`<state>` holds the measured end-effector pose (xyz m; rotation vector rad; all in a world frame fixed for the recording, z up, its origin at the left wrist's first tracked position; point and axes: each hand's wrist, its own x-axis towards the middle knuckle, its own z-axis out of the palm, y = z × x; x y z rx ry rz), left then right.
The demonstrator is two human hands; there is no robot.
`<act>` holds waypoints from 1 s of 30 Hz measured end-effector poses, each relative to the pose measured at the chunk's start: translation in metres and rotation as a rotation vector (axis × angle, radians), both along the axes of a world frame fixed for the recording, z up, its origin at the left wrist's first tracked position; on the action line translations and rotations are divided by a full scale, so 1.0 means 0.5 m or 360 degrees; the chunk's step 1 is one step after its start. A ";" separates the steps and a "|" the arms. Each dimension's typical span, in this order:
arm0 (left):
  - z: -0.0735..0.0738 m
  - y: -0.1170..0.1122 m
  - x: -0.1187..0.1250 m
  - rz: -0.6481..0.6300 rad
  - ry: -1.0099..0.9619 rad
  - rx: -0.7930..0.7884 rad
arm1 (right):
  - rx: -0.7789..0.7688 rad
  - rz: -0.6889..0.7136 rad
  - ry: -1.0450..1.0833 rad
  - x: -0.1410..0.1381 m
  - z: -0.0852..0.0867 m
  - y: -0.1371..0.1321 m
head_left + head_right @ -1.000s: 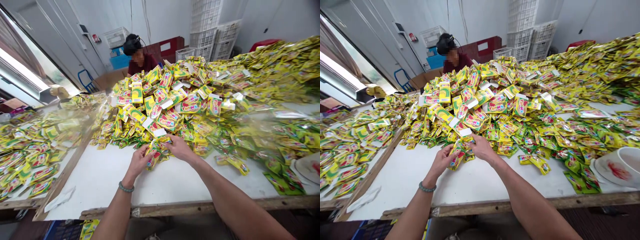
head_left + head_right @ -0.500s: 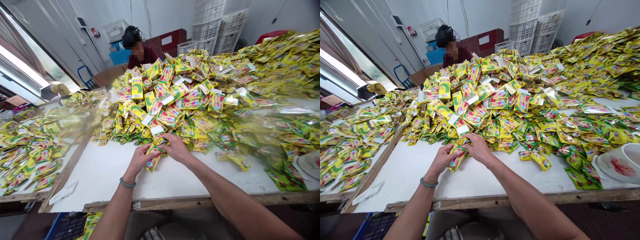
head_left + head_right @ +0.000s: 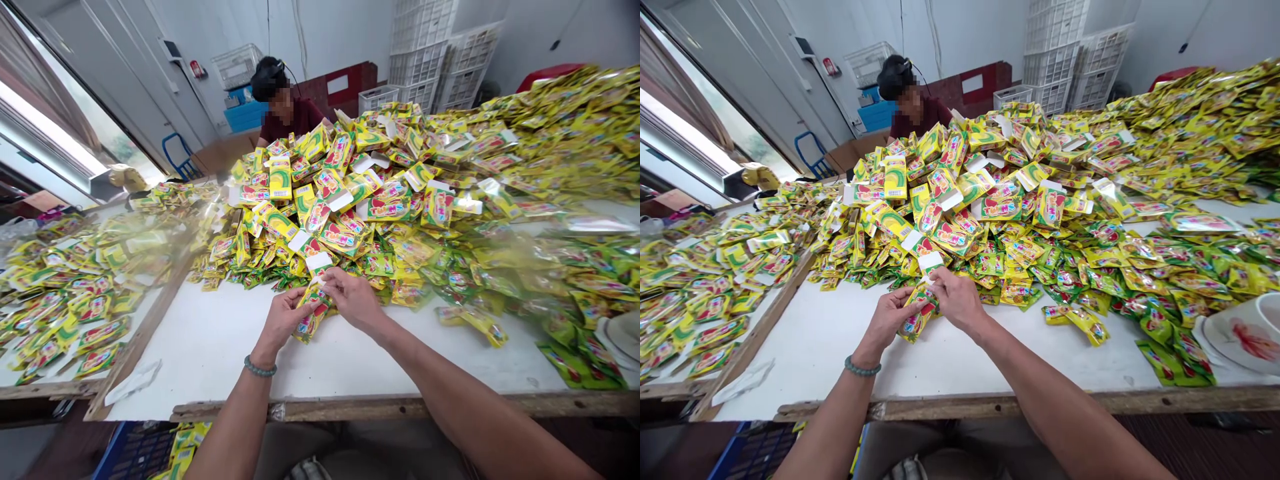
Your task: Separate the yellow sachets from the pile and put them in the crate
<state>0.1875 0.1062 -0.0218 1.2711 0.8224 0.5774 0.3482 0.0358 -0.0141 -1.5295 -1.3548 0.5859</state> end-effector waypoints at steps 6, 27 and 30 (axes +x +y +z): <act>-0.003 -0.005 -0.002 0.0055 -0.0035 0.0045 | -0.0180 0.0298 -0.0012 -0.019 0.016 -0.011; 0.010 -0.011 0.004 0.0188 -0.0178 0.0318 | -0.0041 0.0202 0.0782 -0.031 -0.017 0.013; 0.013 -0.013 0.006 0.0166 -0.0272 0.0251 | -0.0013 0.0245 0.1074 -0.029 -0.011 0.013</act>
